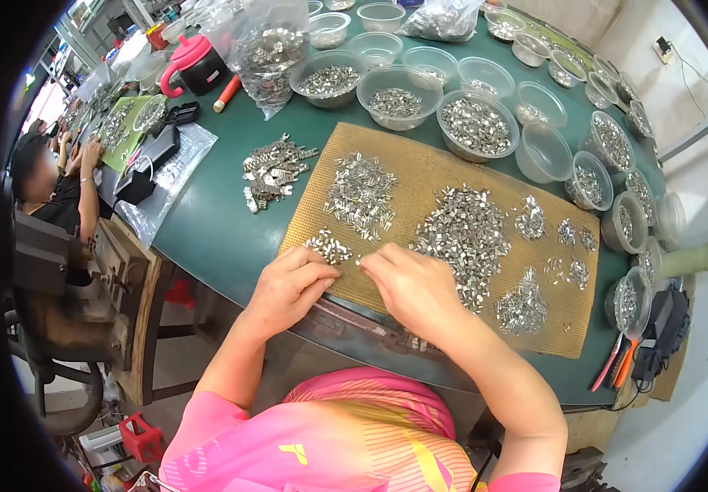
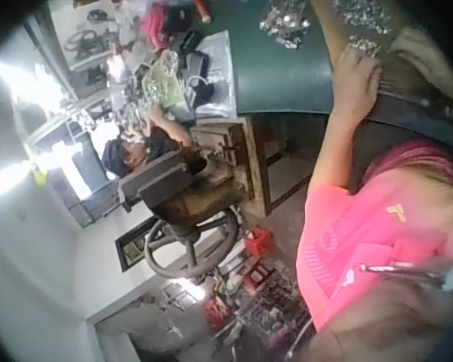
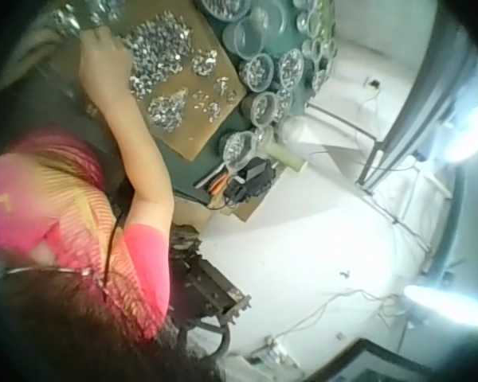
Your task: The person arranges metal components into a jig by hand, inserts the jig into a manual press machine, and turns the wheel to press them. The person then removes the jig and inserts more metal components into it.
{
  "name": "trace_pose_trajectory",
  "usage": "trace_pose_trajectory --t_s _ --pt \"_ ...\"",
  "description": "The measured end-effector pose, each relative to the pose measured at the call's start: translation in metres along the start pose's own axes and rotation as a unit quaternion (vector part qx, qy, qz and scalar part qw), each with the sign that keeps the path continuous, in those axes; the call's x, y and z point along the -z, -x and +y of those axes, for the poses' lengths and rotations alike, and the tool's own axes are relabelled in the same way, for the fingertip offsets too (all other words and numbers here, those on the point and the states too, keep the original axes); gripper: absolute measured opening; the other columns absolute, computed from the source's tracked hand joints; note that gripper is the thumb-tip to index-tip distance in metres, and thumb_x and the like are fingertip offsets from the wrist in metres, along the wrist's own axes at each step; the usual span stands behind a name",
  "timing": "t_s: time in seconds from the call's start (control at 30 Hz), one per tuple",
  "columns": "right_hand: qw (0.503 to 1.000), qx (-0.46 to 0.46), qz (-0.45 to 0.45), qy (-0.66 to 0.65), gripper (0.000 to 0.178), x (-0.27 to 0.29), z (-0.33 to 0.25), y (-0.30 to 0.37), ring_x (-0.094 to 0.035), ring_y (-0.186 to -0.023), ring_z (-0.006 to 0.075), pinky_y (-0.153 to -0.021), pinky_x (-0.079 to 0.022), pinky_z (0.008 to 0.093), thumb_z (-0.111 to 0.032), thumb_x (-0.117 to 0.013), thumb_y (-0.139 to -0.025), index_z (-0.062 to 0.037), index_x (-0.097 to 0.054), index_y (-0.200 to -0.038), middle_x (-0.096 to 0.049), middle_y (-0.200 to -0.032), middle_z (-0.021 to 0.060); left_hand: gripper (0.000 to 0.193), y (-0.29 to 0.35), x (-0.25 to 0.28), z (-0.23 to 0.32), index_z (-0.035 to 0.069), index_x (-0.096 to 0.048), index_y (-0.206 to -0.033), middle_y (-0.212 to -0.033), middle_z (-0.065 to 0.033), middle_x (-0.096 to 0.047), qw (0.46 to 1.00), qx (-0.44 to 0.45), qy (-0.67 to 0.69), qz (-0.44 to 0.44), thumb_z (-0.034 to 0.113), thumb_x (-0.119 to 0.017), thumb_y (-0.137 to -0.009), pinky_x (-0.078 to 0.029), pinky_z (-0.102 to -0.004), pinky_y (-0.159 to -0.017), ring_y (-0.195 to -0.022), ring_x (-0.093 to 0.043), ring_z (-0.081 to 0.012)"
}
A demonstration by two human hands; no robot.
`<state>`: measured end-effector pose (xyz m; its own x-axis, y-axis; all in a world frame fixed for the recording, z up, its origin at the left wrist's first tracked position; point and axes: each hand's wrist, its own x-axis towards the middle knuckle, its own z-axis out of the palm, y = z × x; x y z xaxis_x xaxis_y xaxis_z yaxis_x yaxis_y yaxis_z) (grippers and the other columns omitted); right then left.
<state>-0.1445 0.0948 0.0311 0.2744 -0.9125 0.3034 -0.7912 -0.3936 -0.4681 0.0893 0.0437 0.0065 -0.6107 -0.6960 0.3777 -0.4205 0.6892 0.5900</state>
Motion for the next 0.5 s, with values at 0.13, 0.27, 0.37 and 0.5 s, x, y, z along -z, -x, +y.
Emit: trace_pose_trajectory --t_s 0.13,0.27,0.37,0.5 --pt "0.999 -0.015 -0.022 0.047 0.009 -0.025 0.011 -0.016 -0.070 -0.074 0.0289 -0.062 -0.056 0.0412 -0.020 -0.069 -0.094 -0.0112 -0.068 -0.097 -0.066 -0.086 0.0071 0.013 0.006 0.000 -0.006 0.005 -0.073 -0.101 -0.093 -0.0077 -0.066 0.996 0.041 0.076 0.026 0.005 -0.073 -0.088 -0.053 -0.0380 -0.075 -0.086 -0.066 -0.0273" --pt "0.995 -0.028 -0.022 0.093 0.010 -0.032 0.011 -0.020 -0.069 -0.068 0.0299 -0.058 -0.055 0.0425 -0.020 -0.068 -0.095 -0.0104 -0.064 -0.095 -0.064 -0.082 0.0084 0.012 0.006 0.001 -0.009 0.006 -0.073 -0.101 -0.092 -0.0080 -0.066 0.990 0.080 0.106 0.047 0.004 -0.073 -0.089 -0.053 -0.0373 -0.073 -0.083 -0.067 -0.0270" --pt "0.997 -0.013 -0.026 0.076 0.009 -0.027 0.013 -0.019 -0.069 -0.067 0.0291 -0.056 -0.055 0.0421 -0.019 -0.067 -0.095 -0.0109 -0.064 -0.095 -0.063 -0.082 0.0078 0.012 0.005 0.001 -0.012 0.006 -0.073 -0.101 -0.091 -0.0082 -0.066 0.990 0.077 0.110 0.050 0.004 -0.073 -0.089 -0.054 -0.0377 -0.072 -0.082 -0.067 -0.0272" --pt "0.997 0.001 -0.017 0.070 0.008 -0.024 0.011 -0.018 -0.069 -0.067 0.0278 -0.056 -0.054 0.0410 -0.019 -0.067 -0.095 -0.0113 -0.064 -0.094 -0.062 -0.081 0.0073 0.014 0.004 0.000 -0.012 0.005 -0.074 -0.101 -0.092 -0.0076 -0.068 0.996 0.054 0.070 0.034 0.001 -0.074 -0.087 -0.054 -0.0344 -0.071 -0.082 -0.068 -0.0241"
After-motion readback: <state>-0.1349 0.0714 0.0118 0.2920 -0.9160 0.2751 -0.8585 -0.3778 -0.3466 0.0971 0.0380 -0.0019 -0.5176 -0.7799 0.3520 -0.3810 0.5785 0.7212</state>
